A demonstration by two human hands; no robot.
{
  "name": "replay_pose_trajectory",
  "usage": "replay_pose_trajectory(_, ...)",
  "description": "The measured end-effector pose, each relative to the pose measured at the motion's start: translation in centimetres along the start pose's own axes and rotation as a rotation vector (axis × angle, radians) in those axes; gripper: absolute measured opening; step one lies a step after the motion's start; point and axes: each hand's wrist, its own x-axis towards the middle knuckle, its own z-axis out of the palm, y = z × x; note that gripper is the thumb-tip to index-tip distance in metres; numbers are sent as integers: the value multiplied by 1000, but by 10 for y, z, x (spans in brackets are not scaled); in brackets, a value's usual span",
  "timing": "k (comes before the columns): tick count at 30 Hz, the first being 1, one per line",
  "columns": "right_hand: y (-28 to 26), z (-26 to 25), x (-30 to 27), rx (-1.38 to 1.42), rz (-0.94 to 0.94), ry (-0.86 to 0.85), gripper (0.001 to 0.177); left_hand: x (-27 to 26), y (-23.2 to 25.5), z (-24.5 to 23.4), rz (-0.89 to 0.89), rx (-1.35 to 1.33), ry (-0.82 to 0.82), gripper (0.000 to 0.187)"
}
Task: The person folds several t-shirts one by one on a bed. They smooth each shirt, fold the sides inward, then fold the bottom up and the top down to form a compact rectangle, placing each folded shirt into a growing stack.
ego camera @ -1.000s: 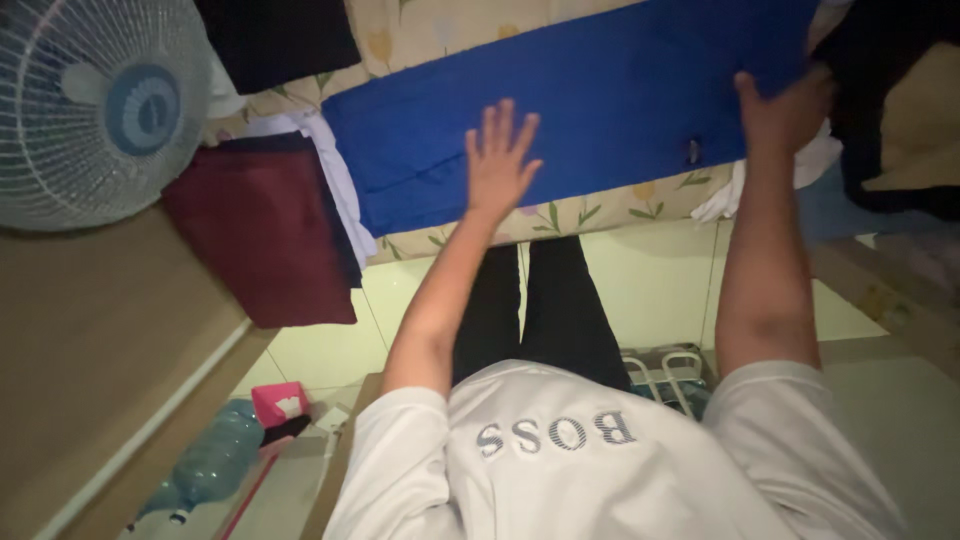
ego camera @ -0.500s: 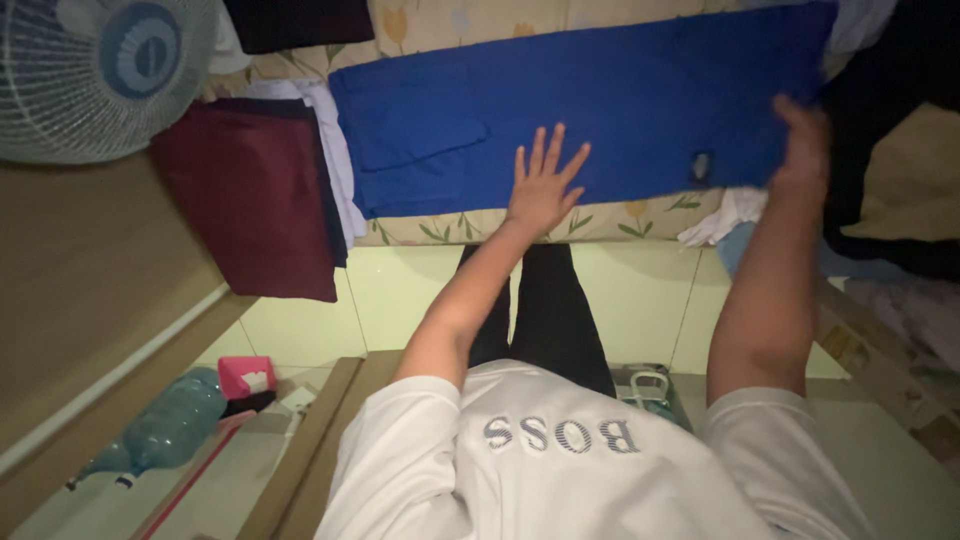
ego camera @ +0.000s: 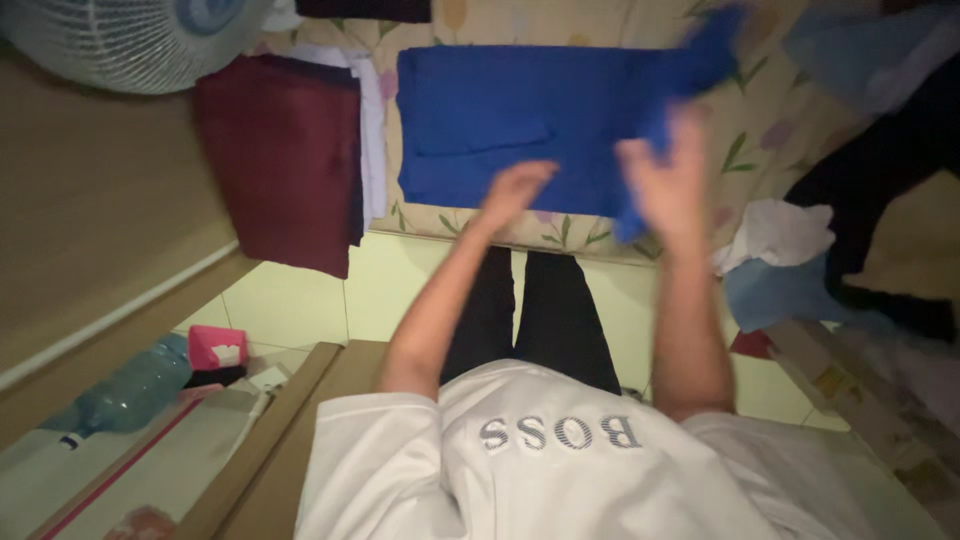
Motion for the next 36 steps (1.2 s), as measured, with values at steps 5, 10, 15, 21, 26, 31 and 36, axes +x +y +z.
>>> replay_pose_trajectory(5, -59, 173, -11, -65, 431, -578, 93, -2, -48, -135, -99, -785, 296, 84)
replay_pose_trajectory(10, 2, 211, -7, -168, -452, -513, 62, 10, -69, -162, -78, -132, 614, 57)
replay_pose_trajectory(15, 83, 165, 51, -407, -465, -73, 36, 0, -40, -144, -114, 354, 833, 40)
replay_pose_trajectory(21, 124, 71, 117, -743, -581, -41, 61, -21, -1, -56, -14, 704, 435, 57)
replay_pose_trajectory(26, 119, 41, 128, -936, -753, -212, 66, -29, -6, 21, 417, 1250, 3, 89)
replay_pose_trajectory(31, 126, 46, 130, -1001, -841, -182, 53, -15, -30, 28, 370, 1186, 65, 91)
replay_pose_trajectory(36, 128, 43, 125, -869, -787, -179, 57, -10, -32, 32, 300, 1096, 267, 93)
